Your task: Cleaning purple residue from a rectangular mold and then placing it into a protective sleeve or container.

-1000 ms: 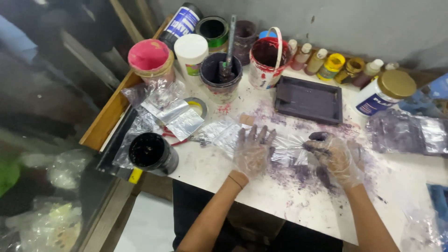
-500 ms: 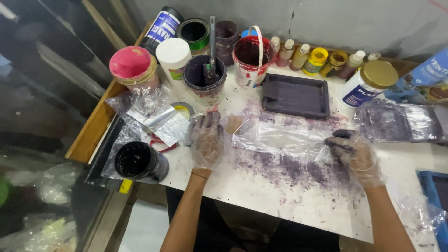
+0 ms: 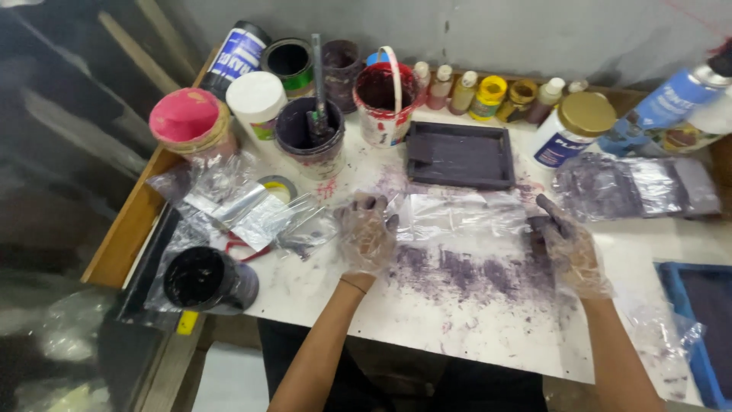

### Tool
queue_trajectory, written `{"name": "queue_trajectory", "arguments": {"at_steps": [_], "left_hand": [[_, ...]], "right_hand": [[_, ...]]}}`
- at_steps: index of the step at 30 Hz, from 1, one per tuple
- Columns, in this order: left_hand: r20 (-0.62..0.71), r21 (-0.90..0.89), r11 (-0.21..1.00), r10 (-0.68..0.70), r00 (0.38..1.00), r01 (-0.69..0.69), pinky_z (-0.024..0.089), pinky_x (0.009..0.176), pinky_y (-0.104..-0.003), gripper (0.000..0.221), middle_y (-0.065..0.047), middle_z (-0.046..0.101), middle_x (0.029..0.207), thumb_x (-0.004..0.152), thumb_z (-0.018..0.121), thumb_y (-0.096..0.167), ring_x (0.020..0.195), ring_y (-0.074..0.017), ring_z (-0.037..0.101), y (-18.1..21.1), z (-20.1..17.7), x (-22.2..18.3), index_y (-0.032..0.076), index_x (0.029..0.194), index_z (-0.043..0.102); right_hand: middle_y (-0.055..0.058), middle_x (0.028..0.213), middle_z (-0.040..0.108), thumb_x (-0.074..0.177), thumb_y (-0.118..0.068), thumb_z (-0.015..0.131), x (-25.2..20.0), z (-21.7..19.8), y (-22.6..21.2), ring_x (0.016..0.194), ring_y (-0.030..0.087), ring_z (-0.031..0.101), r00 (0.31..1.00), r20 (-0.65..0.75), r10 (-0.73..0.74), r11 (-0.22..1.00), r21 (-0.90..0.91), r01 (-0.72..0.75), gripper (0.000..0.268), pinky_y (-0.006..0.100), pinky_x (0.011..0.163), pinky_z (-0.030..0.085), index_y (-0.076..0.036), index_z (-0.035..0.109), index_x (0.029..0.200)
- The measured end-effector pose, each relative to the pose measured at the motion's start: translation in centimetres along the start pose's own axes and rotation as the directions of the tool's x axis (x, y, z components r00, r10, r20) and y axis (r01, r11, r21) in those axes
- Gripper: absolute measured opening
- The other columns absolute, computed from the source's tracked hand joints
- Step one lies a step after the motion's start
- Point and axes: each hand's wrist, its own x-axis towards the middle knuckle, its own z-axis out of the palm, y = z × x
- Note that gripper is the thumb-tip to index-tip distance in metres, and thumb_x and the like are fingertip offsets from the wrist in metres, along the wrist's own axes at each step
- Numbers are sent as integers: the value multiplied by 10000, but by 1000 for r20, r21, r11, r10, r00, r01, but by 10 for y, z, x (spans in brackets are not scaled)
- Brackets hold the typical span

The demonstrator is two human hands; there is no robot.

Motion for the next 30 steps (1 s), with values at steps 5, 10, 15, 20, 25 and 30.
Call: {"name": "queue_trajectory", "arguments": {"at_steps": [5,10,15,20,25,30], "left_hand": [[-649,-305,938,-330,685,162,522,818,-402,261,-142,673,917,994,568,312,903,-307,671,27,62,9,114,940,729],[-572,-431,887,-124,811,-168,554,677,-324,33,14,667,748,862,709,301,716,-227,692,-2,47,7,294,830,712],[-259,-828,556,-259,931,-76,596,797,-370,313,-88,760,911,804,754,85,894,-269,756,-25,105,31,180,1092,676],[143,-972,112,-417,897,207,654,723,-295,752,-31,595,855,616,858,-101,802,-166,672,-20,66,34,26,1308,591],[129,-968,132,-464,876,213,658,731,-299,787,-67,578,882,639,837,-125,749,-173,663,-26,79,42,39,1360,566],[582,-760,-619,-511,632,200,530,798,-402,468,-44,414,889,820,779,214,720,-173,467,13,-16,27,24,1220,628]], "right_hand": [[113,1061,712,964,-314,653,4,14,0,680,139,550,995,-45,91,991,-91,-95,563,248,590,450,-133,555,1488],[176,1005,729,832,-272,802,10,33,1,969,290,702,978,-156,140,963,-208,-171,659,417,855,550,-177,604,1453],[210,1027,741,791,-84,735,-2,24,13,1031,348,701,993,-115,-5,956,-291,-29,484,471,897,543,-105,719,1274],[183,966,768,791,-207,719,-23,10,13,966,344,733,996,-5,87,950,-302,-84,414,471,857,573,-125,770,1194],[187,943,760,727,-84,797,2,-15,61,902,291,725,999,-1,-38,980,-195,37,401,470,799,596,-36,760,1123],[209,941,683,802,49,741,6,-13,45,849,310,698,976,-37,214,945,259,-197,428,473,716,617,54,644,1219]]}}
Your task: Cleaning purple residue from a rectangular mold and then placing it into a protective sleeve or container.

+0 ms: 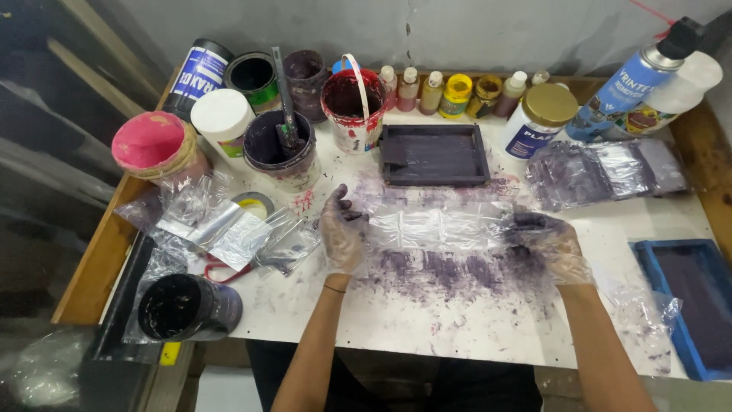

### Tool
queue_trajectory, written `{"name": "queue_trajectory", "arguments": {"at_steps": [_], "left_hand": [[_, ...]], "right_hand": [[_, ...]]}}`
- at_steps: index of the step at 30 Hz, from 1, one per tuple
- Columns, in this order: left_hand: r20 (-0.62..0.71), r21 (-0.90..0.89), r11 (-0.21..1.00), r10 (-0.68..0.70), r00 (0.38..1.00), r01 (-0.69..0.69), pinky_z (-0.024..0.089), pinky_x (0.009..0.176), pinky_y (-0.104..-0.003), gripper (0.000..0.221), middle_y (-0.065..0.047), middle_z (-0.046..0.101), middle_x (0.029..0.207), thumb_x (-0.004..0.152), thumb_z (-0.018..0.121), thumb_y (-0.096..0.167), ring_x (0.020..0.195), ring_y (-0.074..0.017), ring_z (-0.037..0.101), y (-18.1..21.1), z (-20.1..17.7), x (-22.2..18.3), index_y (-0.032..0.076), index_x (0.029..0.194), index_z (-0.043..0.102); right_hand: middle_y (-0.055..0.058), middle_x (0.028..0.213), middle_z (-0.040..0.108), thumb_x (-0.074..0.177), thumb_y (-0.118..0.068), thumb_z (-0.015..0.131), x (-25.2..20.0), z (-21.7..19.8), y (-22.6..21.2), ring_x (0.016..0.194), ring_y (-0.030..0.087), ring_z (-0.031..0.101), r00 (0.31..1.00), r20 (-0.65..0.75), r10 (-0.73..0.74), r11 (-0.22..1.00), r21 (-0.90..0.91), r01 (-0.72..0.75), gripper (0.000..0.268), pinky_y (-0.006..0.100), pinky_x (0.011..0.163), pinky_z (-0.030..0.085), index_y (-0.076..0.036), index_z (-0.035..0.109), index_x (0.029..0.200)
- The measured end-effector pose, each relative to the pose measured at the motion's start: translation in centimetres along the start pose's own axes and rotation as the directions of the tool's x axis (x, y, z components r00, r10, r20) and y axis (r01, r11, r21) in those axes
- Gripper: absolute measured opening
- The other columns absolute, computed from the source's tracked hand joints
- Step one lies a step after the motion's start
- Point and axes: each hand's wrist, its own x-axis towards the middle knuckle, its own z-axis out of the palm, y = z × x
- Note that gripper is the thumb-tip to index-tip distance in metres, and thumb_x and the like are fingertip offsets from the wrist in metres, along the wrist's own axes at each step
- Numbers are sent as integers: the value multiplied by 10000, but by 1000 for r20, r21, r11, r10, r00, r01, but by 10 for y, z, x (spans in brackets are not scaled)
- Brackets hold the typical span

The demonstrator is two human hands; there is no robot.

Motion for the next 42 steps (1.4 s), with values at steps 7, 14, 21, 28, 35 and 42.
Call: {"name": "queue_trajectory", "arguments": {"at_steps": [7,14,21,28,35,42], "left_hand": [[696,659,-66,432,574,-749,535,980,-390,373,-87,695,1141,906,766,247,1112,-254,664,-40,-2,-58,189,1261,666],[817,576,-38,56,573,-817,594,841,-470,373,-100,762,872,850,671,495,913,-314,748,-124,35,-69,190,1054,741],[750,661,-13,-13,661,-750,620,659,-402,317,-62,725,711,837,704,493,804,-298,762,-333,8,56,180,832,756],[666,486,706,82,741,-515,592,666,-292,134,-55,656,651,764,826,170,713,-188,710,-239,30,12,114,755,705],[622,712,340,101,776,-615,614,742,-394,216,-140,766,839,832,764,319,897,-297,767,-77,29,-42,123,918,796],[583,729,291,212,785,-620,584,787,-419,253,-164,779,873,813,764,310,930,-315,763,43,-44,0,89,929,810]], "right_hand": [[262,943,719,704,102,796,-6,8,0,870,312,723,992,50,-118,986,-114,123,569,450,722,625,113,637,1251],[192,939,752,779,-144,831,-10,29,-7,937,310,727,990,-143,-16,931,-362,-37,381,435,804,597,-91,763,1150],[240,930,740,785,-71,815,-38,36,-52,887,310,732,996,-44,73,990,-120,-78,404,447,788,608,4,723,1171],[92,990,760,855,-299,796,-15,30,-19,975,262,722,974,-206,93,920,-357,-164,273,411,842,584,-208,778,1112],[212,949,754,838,-146,783,-5,9,4,1005,375,706,975,-52,-218,859,-484,166,270,508,843,555,-24,777,1078],[286,971,732,834,-154,750,-9,7,-5,1031,489,669,976,3,-219,842,-504,191,310,581,903,522,3,756,1100]]}}
